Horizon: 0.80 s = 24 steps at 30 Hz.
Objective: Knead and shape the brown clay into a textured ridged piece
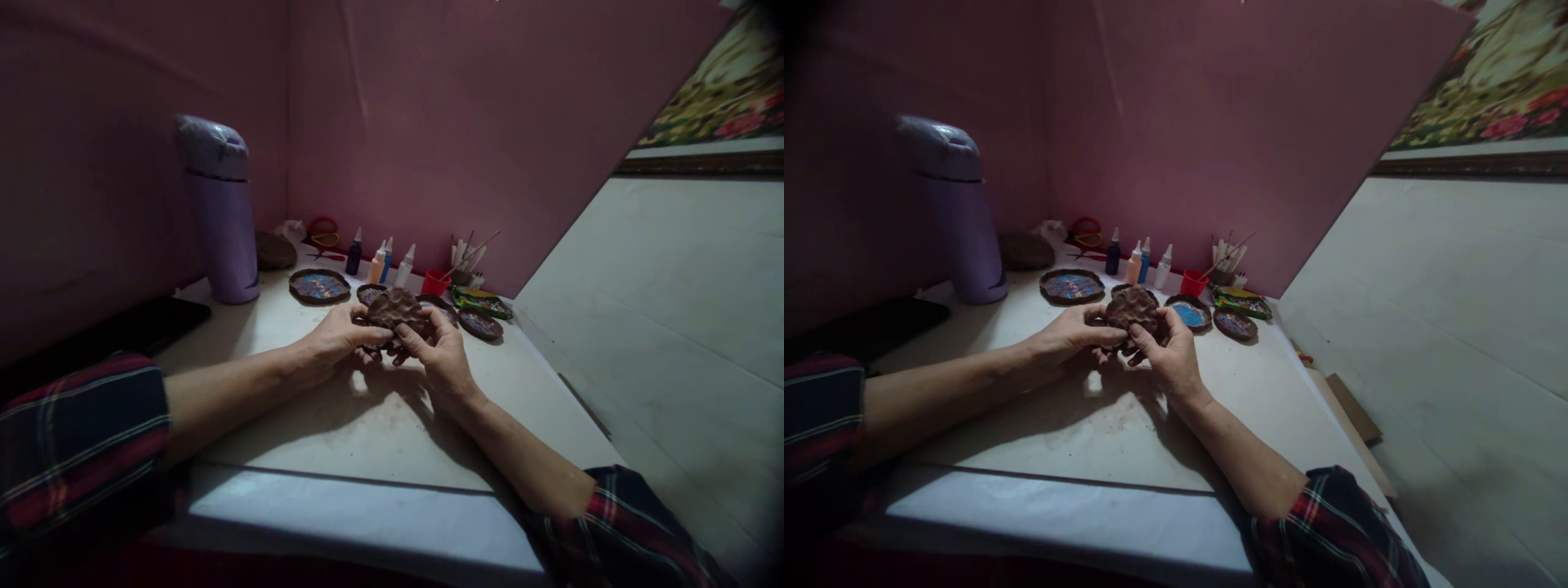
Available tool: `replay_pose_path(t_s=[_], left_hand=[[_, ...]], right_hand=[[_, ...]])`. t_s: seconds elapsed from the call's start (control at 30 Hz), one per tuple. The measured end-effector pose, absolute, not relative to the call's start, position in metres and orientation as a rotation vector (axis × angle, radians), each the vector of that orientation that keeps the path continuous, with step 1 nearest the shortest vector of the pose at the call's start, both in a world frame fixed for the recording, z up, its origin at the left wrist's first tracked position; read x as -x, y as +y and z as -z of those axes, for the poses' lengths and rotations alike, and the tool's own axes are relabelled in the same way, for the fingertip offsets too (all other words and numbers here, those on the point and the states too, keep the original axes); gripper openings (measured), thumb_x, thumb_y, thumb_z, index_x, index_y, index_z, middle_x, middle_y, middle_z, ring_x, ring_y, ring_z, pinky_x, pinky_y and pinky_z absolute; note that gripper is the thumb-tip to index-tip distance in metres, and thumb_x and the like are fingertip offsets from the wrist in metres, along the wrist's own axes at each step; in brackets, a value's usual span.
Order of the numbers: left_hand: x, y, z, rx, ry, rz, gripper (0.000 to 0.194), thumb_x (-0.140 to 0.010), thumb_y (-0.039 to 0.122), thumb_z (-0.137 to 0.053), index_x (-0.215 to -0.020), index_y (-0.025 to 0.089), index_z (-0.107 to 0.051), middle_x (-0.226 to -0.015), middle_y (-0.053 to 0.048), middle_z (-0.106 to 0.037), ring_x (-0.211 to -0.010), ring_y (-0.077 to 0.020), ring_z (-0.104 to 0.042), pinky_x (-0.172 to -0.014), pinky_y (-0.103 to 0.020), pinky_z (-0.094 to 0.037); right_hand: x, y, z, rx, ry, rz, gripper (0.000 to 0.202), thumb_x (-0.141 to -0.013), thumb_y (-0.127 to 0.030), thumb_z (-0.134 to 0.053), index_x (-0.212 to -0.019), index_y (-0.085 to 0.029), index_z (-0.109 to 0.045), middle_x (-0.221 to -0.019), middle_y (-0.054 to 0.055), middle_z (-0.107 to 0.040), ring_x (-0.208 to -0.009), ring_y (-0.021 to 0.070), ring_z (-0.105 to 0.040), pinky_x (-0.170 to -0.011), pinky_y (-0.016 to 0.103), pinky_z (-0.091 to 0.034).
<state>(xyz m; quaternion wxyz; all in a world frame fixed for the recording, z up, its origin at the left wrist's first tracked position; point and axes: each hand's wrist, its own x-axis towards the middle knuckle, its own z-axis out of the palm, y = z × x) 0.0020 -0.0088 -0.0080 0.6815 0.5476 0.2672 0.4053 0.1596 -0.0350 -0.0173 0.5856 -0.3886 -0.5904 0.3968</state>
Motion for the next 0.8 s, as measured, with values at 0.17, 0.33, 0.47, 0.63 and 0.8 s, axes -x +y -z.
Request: replay_pose_path(t_s=[0.17,0.33,0.47,0.63,0.8], left_hand=[[-0.003,-0.008,0.009,-1.305,0.619,-0.948,0.021,-0.066,0.017,-0.069,-0.084,0.012,-0.061,-0.071,-0.004,-0.063,-0.05,-0.0094,-0.056,-0.041,-0.018,-0.042],[-0.004,-0.009,0.008,-1.345,0.689,-0.96,0.011,-0.063,0.009,-0.06,-0.073,0.012,-0.059,-0.065,-0.002,-0.061,-0.045,-0.0088,-0.054,-0.039,-0.019,-0.041],[-0.004,-0.011,0.006,-1.328,0.704,-0.967,0.013,-0.06,0.005,-0.058,-0.071,0.012,-0.058,-0.065,-0.002,-0.06,-0.044,-0.009,-0.053,-0.039,-0.019,-0.041],[-0.002,-0.013,0.0,-1.147,0.66,-0.906,0.018,-0.068,0.015,-0.062,-0.085,0.011,-0.058,-0.071,-0.006,-0.062,-0.049,-0.0119,-0.057,-0.046,-0.024,-0.047],[-0.002,-0.014,-0.003,-1.08,0.672,-0.92,0.01,-0.075,0.019,-0.058,-0.082,0.012,-0.056,-0.066,-0.004,-0.059,-0.047,-0.012,-0.057,-0.045,-0.025,-0.048]], right_hand=[[-0.159,-0.037,0.016,0.898,-1.404,-0.943,0.032,-0.072,-0.038,-0.07,-0.086,-0.019,-0.048,-0.063,-0.004,-0.063,-0.049,0.0111,-0.06,-0.044,0.023,-0.053],[-0.157,-0.038,0.017,0.89,-1.386,-0.965,0.032,-0.071,-0.035,-0.07,-0.087,-0.019,-0.048,-0.07,-0.003,-0.063,-0.053,0.0115,-0.062,-0.044,0.024,-0.054],[-0.157,-0.038,0.018,0.888,-1.39,-0.97,0.032,-0.071,-0.035,-0.071,-0.087,-0.019,-0.048,-0.071,-0.003,-0.064,-0.054,0.0125,-0.062,-0.045,0.025,-0.054],[-0.16,-0.035,0.018,0.895,-1.322,-0.941,0.032,-0.07,-0.037,-0.071,-0.086,-0.018,-0.05,-0.069,-0.003,-0.063,-0.05,0.0109,-0.059,-0.044,0.024,-0.054],[-0.162,-0.031,0.021,0.901,-1.302,-0.939,0.034,-0.068,-0.038,-0.072,-0.085,-0.018,-0.05,-0.067,-0.004,-0.061,-0.049,0.0103,-0.058,-0.042,0.023,-0.053]])
